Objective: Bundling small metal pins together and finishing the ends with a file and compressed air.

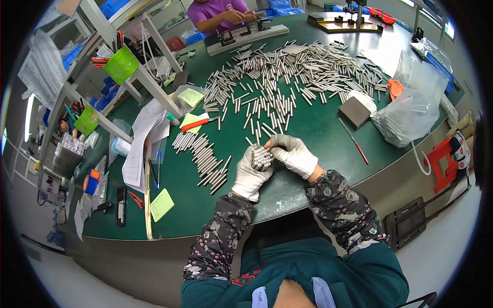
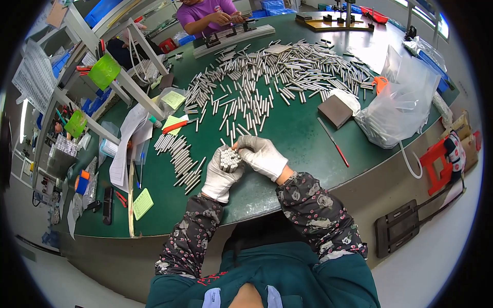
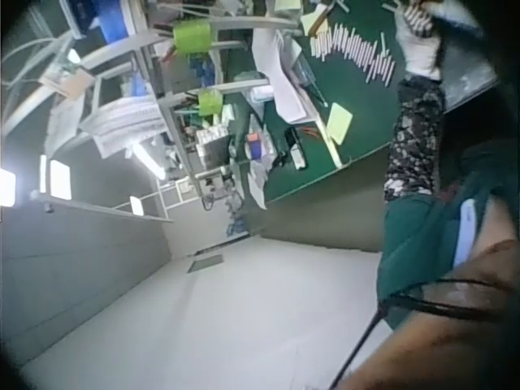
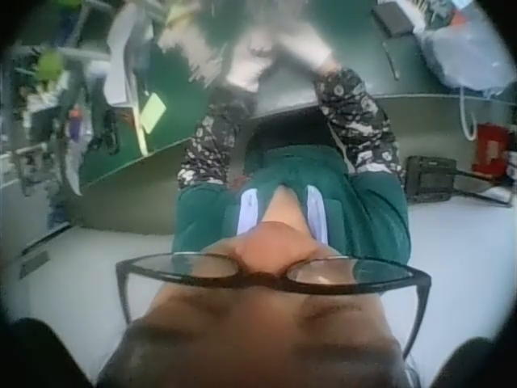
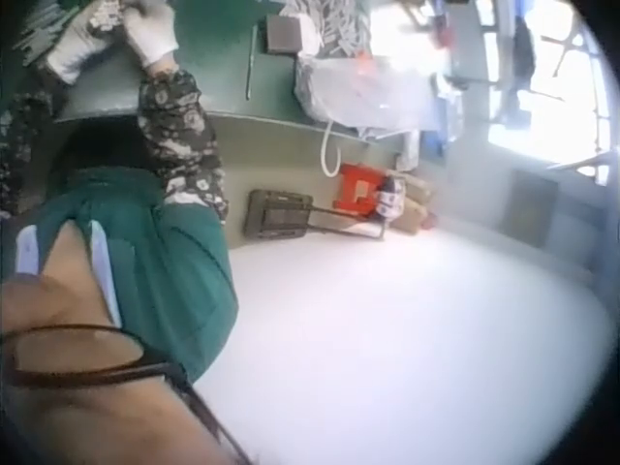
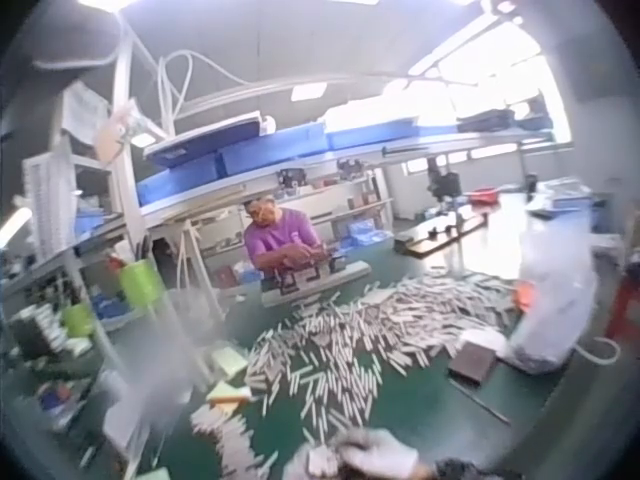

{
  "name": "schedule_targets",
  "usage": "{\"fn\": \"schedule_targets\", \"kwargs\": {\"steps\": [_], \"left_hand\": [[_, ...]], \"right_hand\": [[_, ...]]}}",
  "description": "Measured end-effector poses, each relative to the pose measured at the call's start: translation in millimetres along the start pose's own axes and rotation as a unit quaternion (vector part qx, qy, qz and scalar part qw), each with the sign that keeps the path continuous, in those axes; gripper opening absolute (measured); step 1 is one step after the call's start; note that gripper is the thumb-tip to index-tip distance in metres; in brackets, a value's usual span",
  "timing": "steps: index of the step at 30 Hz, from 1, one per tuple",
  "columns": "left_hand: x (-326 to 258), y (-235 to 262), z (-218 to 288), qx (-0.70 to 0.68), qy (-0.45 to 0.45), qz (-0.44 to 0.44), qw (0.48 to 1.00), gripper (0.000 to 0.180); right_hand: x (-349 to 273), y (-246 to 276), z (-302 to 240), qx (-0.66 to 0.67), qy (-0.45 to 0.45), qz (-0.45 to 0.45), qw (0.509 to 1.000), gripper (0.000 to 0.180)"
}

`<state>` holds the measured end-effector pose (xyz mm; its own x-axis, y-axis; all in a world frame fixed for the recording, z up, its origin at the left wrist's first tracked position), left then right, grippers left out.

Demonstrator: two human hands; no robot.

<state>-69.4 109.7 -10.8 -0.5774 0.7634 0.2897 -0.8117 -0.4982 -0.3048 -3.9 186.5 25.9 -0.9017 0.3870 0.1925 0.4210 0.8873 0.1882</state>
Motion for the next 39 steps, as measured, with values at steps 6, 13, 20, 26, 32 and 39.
{"fn": "schedule_targets", "kwargs": {"steps": [6, 13, 20, 26, 32, 39], "left_hand": [[-0.6, 2.0, 0.6, 0.027, -0.006, 0.009, 1.0, 0.043], [-0.7, -1.4, 2.9, 0.01, 0.0, 0.007, 1.0, 0.041], [0.4, -2.5, 8.4, 0.083, -0.015, 0.009, 0.996, 0.043], [1.4, -0.5, 2.4, 0.076, -0.001, 0.006, 0.997, 0.041], [1.1, -2.0, 0.2, 0.013, 0.015, 0.008, 1.0, 0.043], [0.4, -6.8, -2.9, -0.07, 0.052, 0.0, 0.996, 0.047]], "right_hand": [[-0.2, -0.8, -2.7, 0.012, 0.021, 0.002, 1.0, 0.018], [-0.3, 2.7, -4.0, -0.037, 0.014, 0.006, 0.999, 0.017], [-16.1, 20.1, -84.8, -0.291, 0.286, 0.126, 0.904, 0.014], [-14.6, -3.3, -92.5, -0.4, 0.334, 0.043, 0.852, 0.015], [-13.4, -18.3, -99.7, -0.515, 0.341, 0.006, 0.786, 0.013], [-15.3, -24.3, -98.5, -0.571, 0.343, 0.036, 0.745, 0.014]]}}
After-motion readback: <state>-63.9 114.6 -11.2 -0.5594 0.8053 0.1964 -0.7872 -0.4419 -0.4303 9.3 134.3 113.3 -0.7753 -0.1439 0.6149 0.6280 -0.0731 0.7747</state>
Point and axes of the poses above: each hand's wrist, its own x-axis towards the middle knuckle, its own y-axis out of the back of the hand, z = x × y, the point moved 10 cm from there along x, towards the middle knuckle, and after that the axes turned 13 degrees about -x, right-handed, at the moved point
